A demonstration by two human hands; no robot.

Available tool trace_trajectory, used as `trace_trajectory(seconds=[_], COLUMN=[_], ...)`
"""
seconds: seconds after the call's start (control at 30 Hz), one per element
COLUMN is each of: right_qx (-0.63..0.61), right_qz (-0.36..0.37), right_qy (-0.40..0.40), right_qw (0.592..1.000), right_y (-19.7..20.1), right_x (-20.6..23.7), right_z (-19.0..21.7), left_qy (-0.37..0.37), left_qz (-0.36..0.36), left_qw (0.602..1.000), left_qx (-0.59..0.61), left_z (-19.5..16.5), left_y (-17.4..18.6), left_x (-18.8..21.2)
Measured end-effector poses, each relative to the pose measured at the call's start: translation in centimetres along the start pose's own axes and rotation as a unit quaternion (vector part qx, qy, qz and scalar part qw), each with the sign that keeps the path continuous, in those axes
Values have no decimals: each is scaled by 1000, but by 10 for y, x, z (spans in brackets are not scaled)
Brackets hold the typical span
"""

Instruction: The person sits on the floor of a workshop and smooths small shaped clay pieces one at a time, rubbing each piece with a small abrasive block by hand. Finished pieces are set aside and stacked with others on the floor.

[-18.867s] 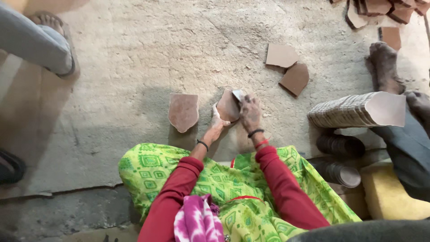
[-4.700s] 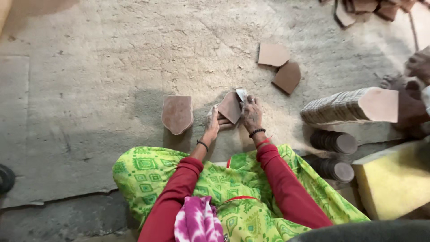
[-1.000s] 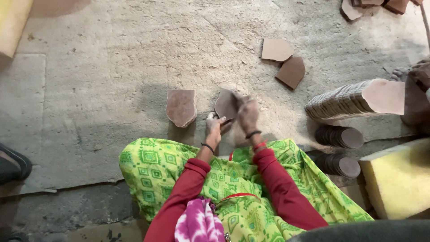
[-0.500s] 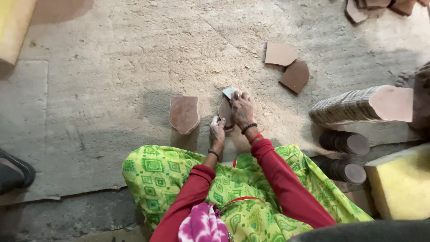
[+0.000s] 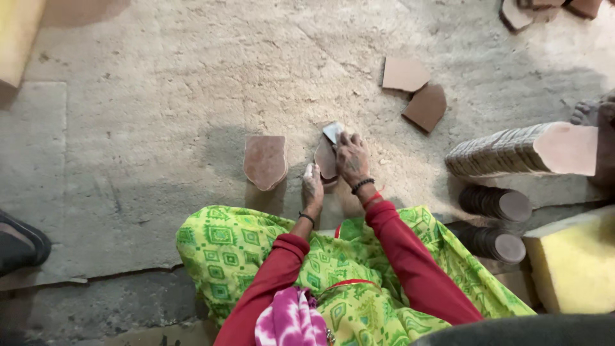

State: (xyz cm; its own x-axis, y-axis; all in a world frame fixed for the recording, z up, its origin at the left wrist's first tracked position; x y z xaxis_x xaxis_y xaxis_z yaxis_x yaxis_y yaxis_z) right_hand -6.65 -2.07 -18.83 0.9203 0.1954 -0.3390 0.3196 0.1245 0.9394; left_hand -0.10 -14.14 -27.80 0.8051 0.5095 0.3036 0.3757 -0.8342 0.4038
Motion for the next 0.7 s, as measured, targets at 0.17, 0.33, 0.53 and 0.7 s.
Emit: trace_trajectory(seconds=[0.17, 0.33, 0.53, 0.7], right_qx=[-41, -76, -55, -59], right_qz=[0, -25, -31, -4], right_qy=[35, 17, -11, 5], right_qw=[999, 997, 998, 998], right_y=[2, 14, 6, 18], right_x=[21, 62, -5, 12], right_z=[30, 25, -1, 24], left_qy=[-40, -1, -32, -39], left_qz=[-2, 28, 45, 7], left_qw=[996, 999, 996, 998], left_qx=[77, 16, 76, 47], left_z=[-1, 2, -20, -9], left_y=[-3, -3, 7, 0], left_x=[-3, 0, 2, -4])
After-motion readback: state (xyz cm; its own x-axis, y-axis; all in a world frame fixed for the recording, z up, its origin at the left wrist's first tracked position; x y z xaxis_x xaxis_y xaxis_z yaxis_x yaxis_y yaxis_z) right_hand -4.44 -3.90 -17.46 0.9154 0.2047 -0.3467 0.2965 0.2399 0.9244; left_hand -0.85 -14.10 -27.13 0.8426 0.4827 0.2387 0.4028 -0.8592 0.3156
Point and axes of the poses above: each hand's wrist, its own x-axis away from the middle knuckle, its own y-axis out of the back of the hand, z = x × y, the point moved 7 cm from there along -x, towards the middle knuckle, and after that the axes turned 15 degrees about -z, right-handed, at the moved point
